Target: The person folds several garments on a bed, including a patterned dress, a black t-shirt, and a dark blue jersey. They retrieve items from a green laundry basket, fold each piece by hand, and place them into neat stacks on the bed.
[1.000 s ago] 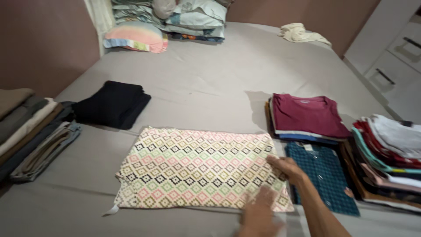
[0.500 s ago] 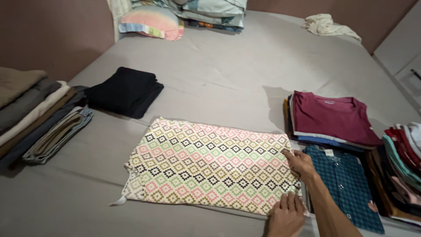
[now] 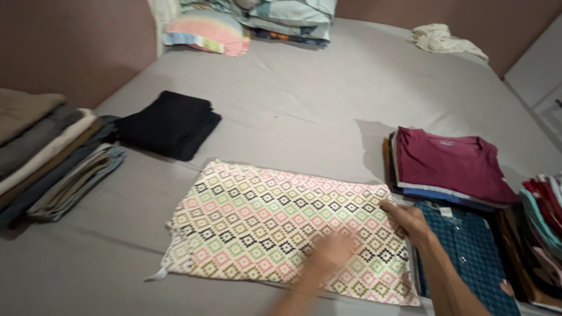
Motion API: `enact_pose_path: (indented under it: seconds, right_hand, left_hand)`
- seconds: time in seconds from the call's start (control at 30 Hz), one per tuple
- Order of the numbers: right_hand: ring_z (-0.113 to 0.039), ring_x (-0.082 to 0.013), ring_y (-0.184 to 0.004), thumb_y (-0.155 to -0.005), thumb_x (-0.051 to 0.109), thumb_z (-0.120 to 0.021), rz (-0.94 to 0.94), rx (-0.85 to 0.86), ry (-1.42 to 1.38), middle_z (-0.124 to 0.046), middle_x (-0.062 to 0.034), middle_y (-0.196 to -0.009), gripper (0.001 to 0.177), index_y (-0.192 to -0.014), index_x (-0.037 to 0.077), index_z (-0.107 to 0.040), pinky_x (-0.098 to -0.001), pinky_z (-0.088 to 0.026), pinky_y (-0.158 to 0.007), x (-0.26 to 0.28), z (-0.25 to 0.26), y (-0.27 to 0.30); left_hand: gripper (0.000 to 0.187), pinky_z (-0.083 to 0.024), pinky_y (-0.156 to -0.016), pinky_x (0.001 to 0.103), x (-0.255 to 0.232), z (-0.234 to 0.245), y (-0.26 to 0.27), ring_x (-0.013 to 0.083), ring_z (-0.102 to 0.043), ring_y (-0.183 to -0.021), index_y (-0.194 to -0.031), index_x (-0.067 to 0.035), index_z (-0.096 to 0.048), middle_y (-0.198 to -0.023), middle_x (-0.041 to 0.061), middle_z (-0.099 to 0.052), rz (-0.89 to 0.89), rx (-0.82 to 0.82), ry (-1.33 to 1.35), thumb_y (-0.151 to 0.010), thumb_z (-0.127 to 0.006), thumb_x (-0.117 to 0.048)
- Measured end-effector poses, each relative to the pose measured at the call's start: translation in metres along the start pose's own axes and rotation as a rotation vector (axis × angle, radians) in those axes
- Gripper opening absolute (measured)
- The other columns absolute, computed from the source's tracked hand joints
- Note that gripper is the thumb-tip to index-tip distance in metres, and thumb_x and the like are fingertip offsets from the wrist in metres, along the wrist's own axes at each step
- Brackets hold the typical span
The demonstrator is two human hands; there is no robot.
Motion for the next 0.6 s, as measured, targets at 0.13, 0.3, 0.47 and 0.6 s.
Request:
enact_pose_path:
  seconds: [0.13,0.3,0.47,0.6]
  right_hand:
    - [-0.047,-0.0091,-0.042,-0.083,0.036,-0.083,-0.002,-0.032,0.041,-0.058,-0.0018,-0.059,0.039,-0.084,-0.002,-0.073,-0.028,-0.035,-0.04,0.016,-0.007,-0.002]
    - [-0.04,-0.0108,-0.042,-0.085,0.033,-0.082,-0.063,-0.068,0.027,-0.054,-0.0029,-0.057,0.037,-0.087,-0.002,-0.07,-0.0303,-0.026,-0.041,0.011,-0.011,-0.015]
    - [-0.039,-0.0088,-0.042,-0.087,0.032,-0.08,-0.022,-0.014,-0.041,-0.052,0.0011,-0.057,0.036,-0.094,-0.002,-0.07,-0.0294,-0.026,-0.04,-0.003,-0.007,-0.036]
    - [-0.048,-0.0066,-0.053,-0.089,0.029,-0.079,0.147,-0.055,-0.064,-0.061,-0.0011,-0.07,0.034,-0.105,0.0,-0.074,-0.0258,-0.035,-0.046,0.008,-0.005,-0.024]
  left_hand:
    - [0.074,-0.034,-0.115,0.046,0.132,0.21,-0.031,0.0405,-0.047,-0.136,-0.139,-0.005,-0.051,-0.141,0.025,-0.056,0.116,-0.319,-0.46,-0.07,-0.074,-0.02]
    - [0.094,-0.01,-0.123,0.059,0.202,0.304,-0.032,0.0272,-0.026,-0.152,-0.154,-0.023,-0.035,-0.159,0.0,-0.038,0.466,0.16,-0.783,-0.069,-0.076,-0.023]
    - [0.087,-0.013,-0.127,0.056,0.199,0.314,-0.041,0.0222,-0.038,-0.149,-0.147,-0.025,-0.05,-0.144,0.003,-0.061,0.585,0.405,-0.901,-0.069,-0.087,-0.036]
    - [0.053,-0.024,-0.121,0.054,0.169,0.335,-0.033,0.0246,-0.052,-0.137,-0.122,-0.024,-0.073,-0.133,0.009,-0.066,0.457,0.319,-0.913,-0.076,-0.082,-0.05]
Point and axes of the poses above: each hand's wrist, its own y-axis away from the middle knuckle, its own z-axis out of the back of the hand, x = y × z, the point moved 6 cm from there along -y, towards the middle knuckle
